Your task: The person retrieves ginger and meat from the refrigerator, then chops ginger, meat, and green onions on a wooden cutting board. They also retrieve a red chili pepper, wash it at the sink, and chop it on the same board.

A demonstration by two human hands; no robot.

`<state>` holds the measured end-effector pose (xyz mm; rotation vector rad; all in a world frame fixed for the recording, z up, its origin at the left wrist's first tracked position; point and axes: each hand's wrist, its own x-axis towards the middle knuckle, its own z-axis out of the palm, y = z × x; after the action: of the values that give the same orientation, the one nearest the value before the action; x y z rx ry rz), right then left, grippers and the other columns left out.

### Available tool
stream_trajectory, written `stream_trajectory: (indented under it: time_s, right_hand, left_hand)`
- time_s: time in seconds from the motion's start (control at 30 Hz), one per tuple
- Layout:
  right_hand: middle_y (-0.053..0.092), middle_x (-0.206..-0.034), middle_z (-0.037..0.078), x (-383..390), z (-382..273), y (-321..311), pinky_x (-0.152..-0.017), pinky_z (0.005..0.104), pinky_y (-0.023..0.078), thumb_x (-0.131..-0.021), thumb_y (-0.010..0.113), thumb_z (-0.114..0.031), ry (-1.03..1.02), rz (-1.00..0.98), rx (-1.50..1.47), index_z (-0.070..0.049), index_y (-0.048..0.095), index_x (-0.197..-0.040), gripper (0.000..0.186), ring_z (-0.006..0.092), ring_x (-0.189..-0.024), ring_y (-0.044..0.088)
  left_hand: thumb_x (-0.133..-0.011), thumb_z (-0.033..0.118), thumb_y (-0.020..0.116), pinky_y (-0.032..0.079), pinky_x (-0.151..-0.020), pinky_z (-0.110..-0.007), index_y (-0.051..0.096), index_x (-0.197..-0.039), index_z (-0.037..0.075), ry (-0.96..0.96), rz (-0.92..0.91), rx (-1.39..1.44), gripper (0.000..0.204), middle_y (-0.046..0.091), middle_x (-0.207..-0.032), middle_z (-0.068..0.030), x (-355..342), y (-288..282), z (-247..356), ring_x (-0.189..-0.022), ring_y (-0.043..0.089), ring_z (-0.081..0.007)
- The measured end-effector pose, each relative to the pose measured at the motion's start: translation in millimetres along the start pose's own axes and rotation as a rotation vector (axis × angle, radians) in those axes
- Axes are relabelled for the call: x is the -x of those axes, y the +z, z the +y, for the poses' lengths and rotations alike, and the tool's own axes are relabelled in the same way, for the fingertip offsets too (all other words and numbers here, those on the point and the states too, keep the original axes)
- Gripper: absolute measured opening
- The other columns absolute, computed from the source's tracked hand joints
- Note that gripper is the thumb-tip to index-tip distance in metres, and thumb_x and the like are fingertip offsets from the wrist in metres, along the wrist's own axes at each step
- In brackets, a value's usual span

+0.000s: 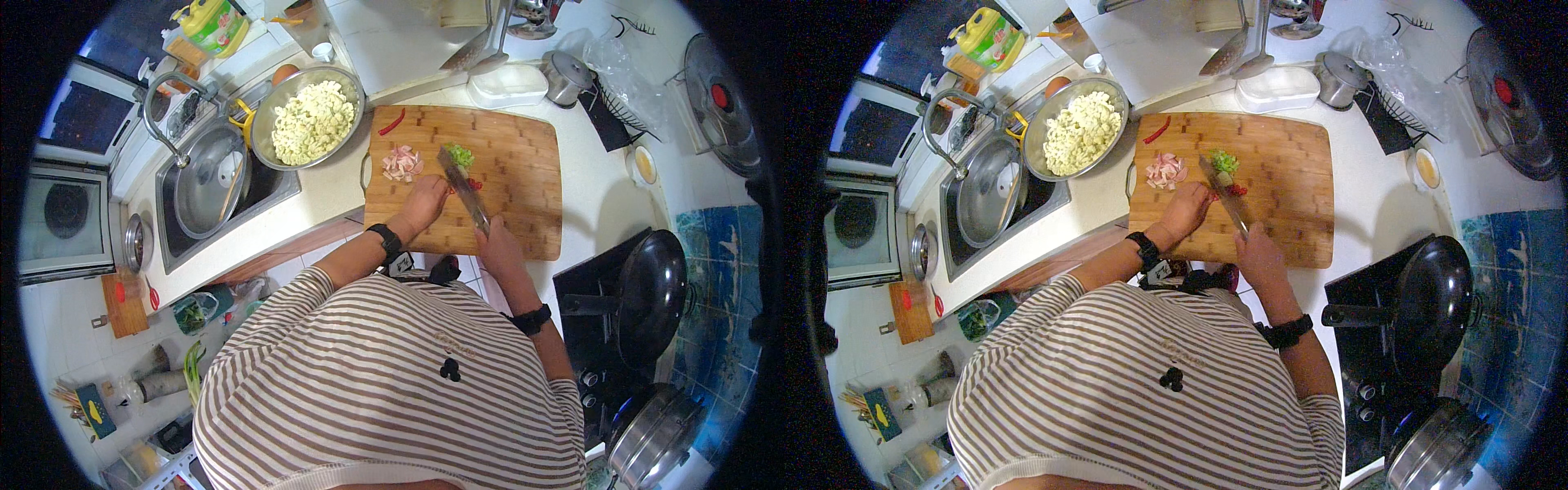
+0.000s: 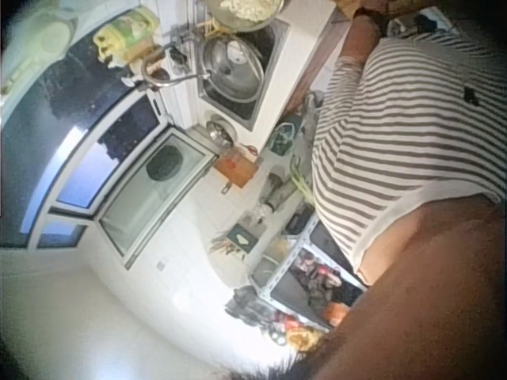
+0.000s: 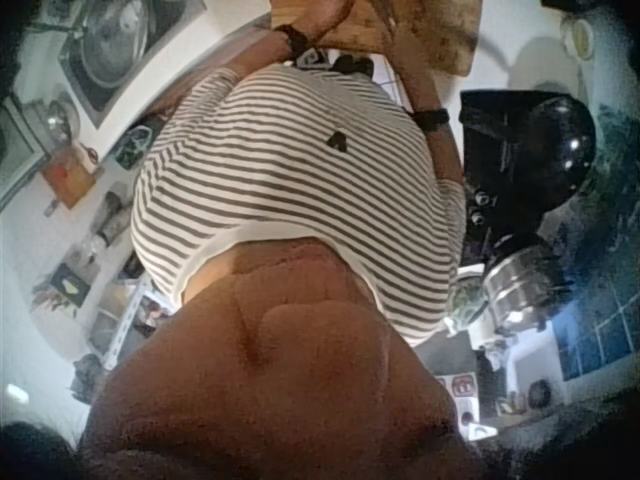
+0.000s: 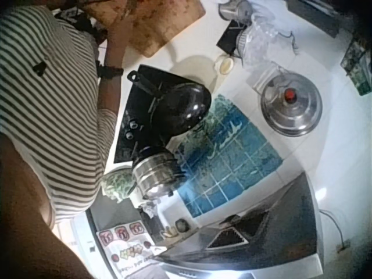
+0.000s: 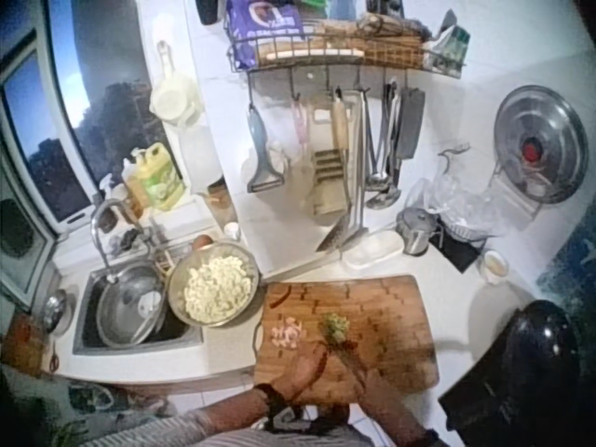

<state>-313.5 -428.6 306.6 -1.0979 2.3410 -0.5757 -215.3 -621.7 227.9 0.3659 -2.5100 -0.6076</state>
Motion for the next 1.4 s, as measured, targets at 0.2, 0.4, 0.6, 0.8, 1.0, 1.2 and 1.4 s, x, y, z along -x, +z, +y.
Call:
stream_trajectory:
  time_s: [0.2, 0.4, 0.6, 0.8, 1.0, 1.2, 1.4]
  right_hand:
    - [0.062, -0.083, 0.03, 1.5, -7.1, -0.9, -0.074, 0.0561, 0.047, -0.091, 0.054, -0.029, 0.01, -0.062, 0.042, 0.001, 0.043, -0.1, 0.033, 0.0487, -0.084, 0.06]
    - [0.062, -0.088, 0.033, -17.7, 6.7, 20.8, -0.075, 0.0564, 0.047, -0.092, 0.052, -0.035, 0.026, 0.024, -0.059, 0.001, 0.045, -0.104, 0.04, 0.0481, -0.087, 0.061]
    - [0.062, -0.091, 0.03, -4.5, 19.3, 4.8, -0.073, 0.0558, 0.046, -0.09, 0.056, -0.037, 0.024, 0.173, -0.101, -0.001, 0.051, -0.107, 0.041, 0.0478, -0.086, 0.06]
    - [0.062, -0.093, 0.022, 24.2, 41.2, -10.7, -0.073, 0.0527, 0.047, -0.087, 0.059, -0.028, -0.123, 0.136, 0.128, -0.005, 0.052, -0.103, 0.028, 0.0426, -0.087, 0.06]
    - [0.061, -0.094, 0.015, 11.5, 53.3, -4.5, -0.072, 0.046, 0.049, -0.08, 0.065, -0.021, -0.202, 0.119, 0.276, -0.007, 0.054, -0.103, 0.029, 0.0355, -0.087, 0.061]
    - [0.059, -0.089, 0.012, 5.8, 52.4, -10.9, -0.068, 0.0465, 0.048, -0.077, 0.066, -0.019, -0.331, 0.275, 0.266, -0.007, 0.054, -0.094, 0.024, 0.0345, -0.084, 0.061]
    - [0.061, -0.093, 0.013, 23.2, 52.5, -15.9, -0.073, 0.0433, 0.051, -0.077, 0.07, -0.021, -0.172, 0.266, 0.199, -0.009, 0.055, -0.102, 0.032, 0.0339, -0.088, 0.061]
  left_hand:
    - [-0.083, 0.009, 0.06, 0.044, -0.07, -0.046, 0.053, -0.086, 0.001, -0.004, 0.018, -0.005, 0.01, 0.056, -0.083, -0.0187, -0.1, -2.4, 2.5, -0.079, 0.054, -0.0392]
    - [-0.086, 0.012, 0.057, 0.044, -0.07, -0.047, 0.055, -0.087, 0.002, -0.035, -0.052, -0.047, 0.011, 0.056, -0.084, -0.0196, -4.2, -5.1, 6.0, -0.08, 0.055, -0.0398]
    - [-0.088, 0.013, 0.055, 0.048, -0.073, -0.043, 0.059, -0.095, 0.001, -0.309, -0.038, 0.163, 0.014, 0.063, -0.088, -0.0186, -27.0, 10.4, -2.0, -0.084, 0.06, -0.036]
    - [-0.088, 0.014, 0.055, 0.051, -0.071, -0.04, 0.065, -0.099, 0.005, -0.496, 0.066, 0.259, 0.017, 0.068, -0.087, -0.0174, -48.4, -26.9, -17.5, -0.081, 0.065, -0.0332]
    - [-0.086, 0.014, 0.059, 0.049, -0.075, -0.036, 0.066, -0.095, 0.009, -0.264, -0.196, 0.134, 0.013, 0.066, -0.092, -0.0111, -67.9, -59.1, 0.0, -0.088, 0.064, -0.0259]
    - [-0.088, 0.02, 0.055, 0.047, -0.085, -0.041, 0.064, -0.099, 0.01, -0.048, -0.749, -0.055, 0.018, 0.064, -0.1, -0.0137, -75.9, -44.4, 21.4, -0.096, 0.06, -0.0323]
    - [-0.087, 0.015, 0.052, 0.047, -0.084, -0.043, 0.063, -0.103, 0.009, -0.258, -0.421, 0.109, 0.02, 0.064, -0.102, -0.0164, -96.2, -30.7, -14.7, -0.097, 0.06, -0.0358]
